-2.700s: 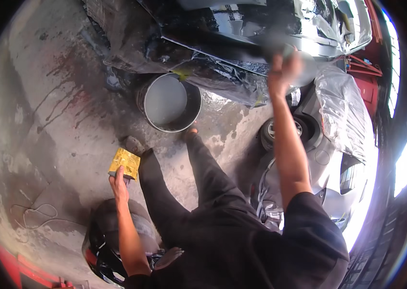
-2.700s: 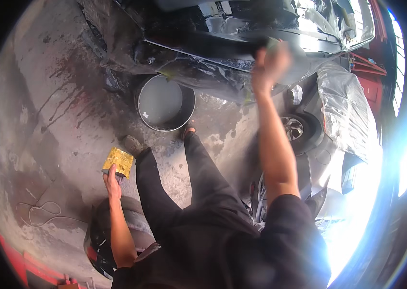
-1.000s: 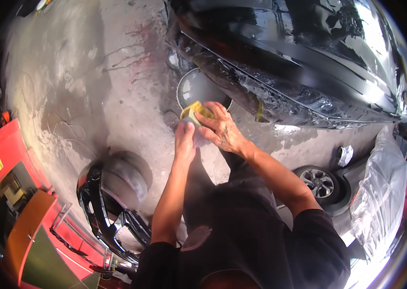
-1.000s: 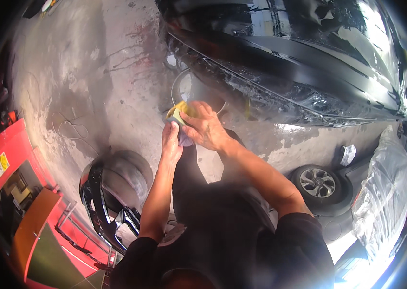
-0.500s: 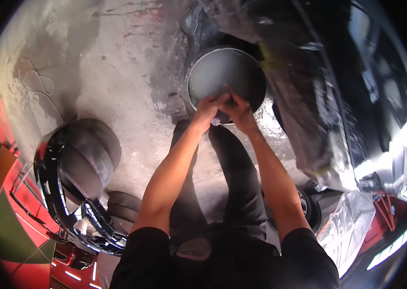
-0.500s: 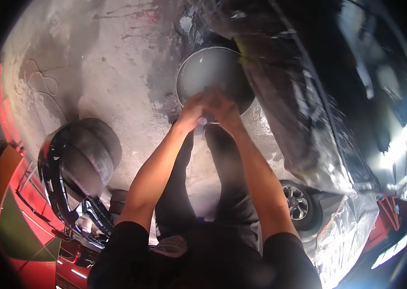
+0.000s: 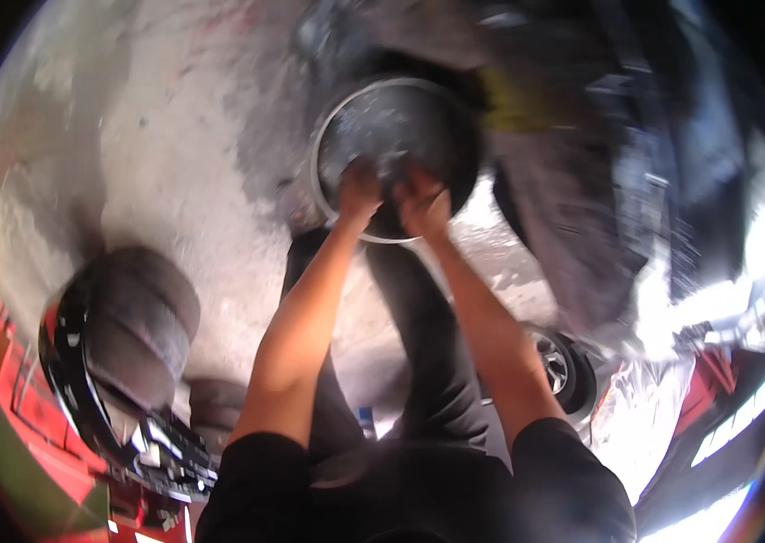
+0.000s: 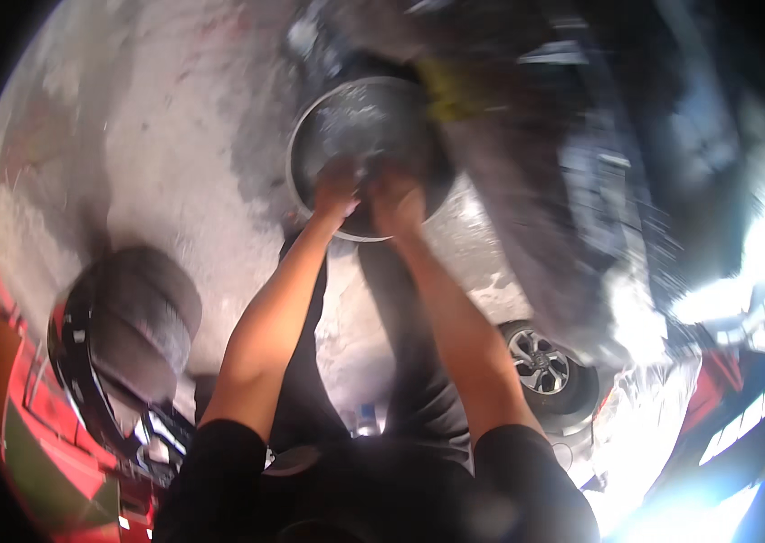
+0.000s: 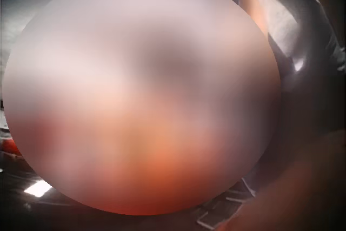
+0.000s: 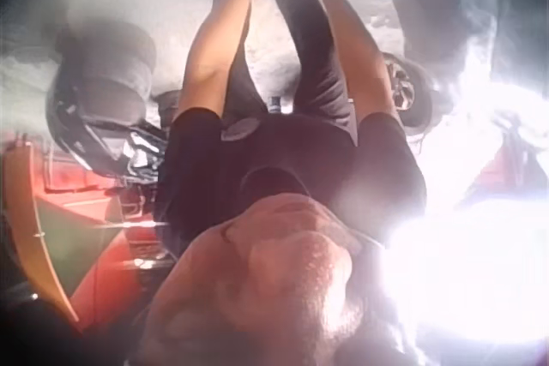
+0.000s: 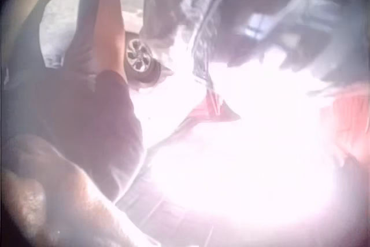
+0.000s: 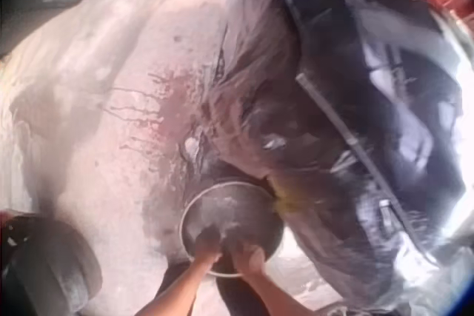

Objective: The person scrubs the hood of a black car using a yellow sponge and a purple cloth. They repeatedly dip the sponge into a bucket of water and wipe the surface, occasionally using the cloth to wipe away residue. The car is partially covered with plastic sheeting.

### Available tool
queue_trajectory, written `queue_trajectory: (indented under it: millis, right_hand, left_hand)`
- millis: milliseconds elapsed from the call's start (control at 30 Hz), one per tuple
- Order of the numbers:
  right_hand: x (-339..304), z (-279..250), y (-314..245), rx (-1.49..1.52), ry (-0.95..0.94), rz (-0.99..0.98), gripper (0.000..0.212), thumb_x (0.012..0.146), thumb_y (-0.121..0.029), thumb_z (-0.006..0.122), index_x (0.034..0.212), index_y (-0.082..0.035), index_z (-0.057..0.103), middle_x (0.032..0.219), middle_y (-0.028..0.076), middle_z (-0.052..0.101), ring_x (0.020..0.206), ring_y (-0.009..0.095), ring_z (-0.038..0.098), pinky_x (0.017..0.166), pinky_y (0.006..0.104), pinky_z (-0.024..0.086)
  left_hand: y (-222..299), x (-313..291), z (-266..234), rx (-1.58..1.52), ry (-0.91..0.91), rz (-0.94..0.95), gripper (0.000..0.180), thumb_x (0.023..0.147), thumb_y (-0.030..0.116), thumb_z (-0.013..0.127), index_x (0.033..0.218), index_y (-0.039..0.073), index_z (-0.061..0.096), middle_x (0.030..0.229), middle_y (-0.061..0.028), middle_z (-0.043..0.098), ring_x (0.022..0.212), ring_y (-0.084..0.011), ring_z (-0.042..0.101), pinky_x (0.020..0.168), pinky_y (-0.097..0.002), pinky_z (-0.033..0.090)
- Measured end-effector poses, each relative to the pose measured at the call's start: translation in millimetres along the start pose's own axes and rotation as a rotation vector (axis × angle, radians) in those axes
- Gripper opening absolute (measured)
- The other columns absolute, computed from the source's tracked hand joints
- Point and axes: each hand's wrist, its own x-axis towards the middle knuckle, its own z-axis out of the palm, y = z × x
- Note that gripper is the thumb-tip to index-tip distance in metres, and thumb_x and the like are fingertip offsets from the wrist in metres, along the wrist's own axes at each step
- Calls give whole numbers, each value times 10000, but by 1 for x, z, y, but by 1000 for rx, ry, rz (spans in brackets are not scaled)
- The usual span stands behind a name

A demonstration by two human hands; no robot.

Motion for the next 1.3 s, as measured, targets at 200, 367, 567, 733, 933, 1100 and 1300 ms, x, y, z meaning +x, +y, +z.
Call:
queue_trajectory:
  millis: [200,367,567,733,933,1100,1300]
  right_hand:
    - [-144,-239,-245,-680,217,-704,771,837,-47,756,1589,-193,667,1576,250,596,1245,408,662,951,554,547]
    - [-170,-437,-288,-1174,497,-873,641,834,-116,778,1469,-187,721,1521,208,639,1241,358,665,969,509,530]
    - [-165,-490,-245,-1179,503,-865,728,847,-73,751,1556,-226,689,1589,209,601,1332,394,629,1096,609,490]
    - [-35,-387,-361,-1274,327,-872,569,1000,-142,653,1568,-159,629,1561,163,576,1432,369,555,1218,596,434]
    - [-157,-506,-262,-1075,349,-840,924,752,-2,786,1630,-243,628,1636,182,562,1440,385,577,1175,583,461]
    - [-166,-514,-232,-1082,490,-896,885,729,4,784,1574,-241,688,1595,171,593,1345,389,627,1103,572,501]
    - [-26,-392,-360,-1181,356,-972,818,819,-102,816,1599,-245,616,1530,138,595,1327,356,601,1134,523,486]
  left_hand:
    - [77,-124,-18,-126,61,157,270,1094,200,732,1362,174,726,895,32,647,669,-65,585,474,-266,496]
    - [117,-157,-58,97,247,243,288,1092,195,731,1379,170,734,978,25,677,737,-85,603,492,-278,511]
    - [151,-231,-79,-147,329,307,288,1111,238,735,1396,192,727,1041,41,687,790,-98,617,586,-284,523]
    - [148,-271,-36,-234,348,251,298,1111,227,739,1403,169,722,1105,-2,719,829,-144,664,616,-329,579]
    - [157,-298,-16,-566,238,336,329,1111,189,725,1431,119,698,1136,-78,752,824,-184,714,589,-347,606]
    - [158,-299,-12,-593,233,326,333,1111,188,729,1434,114,696,1116,-80,754,820,-185,724,579,-350,612]
    - [162,-290,-3,-598,166,297,331,1111,185,734,1433,116,695,1094,-75,752,806,-170,717,582,-343,603]
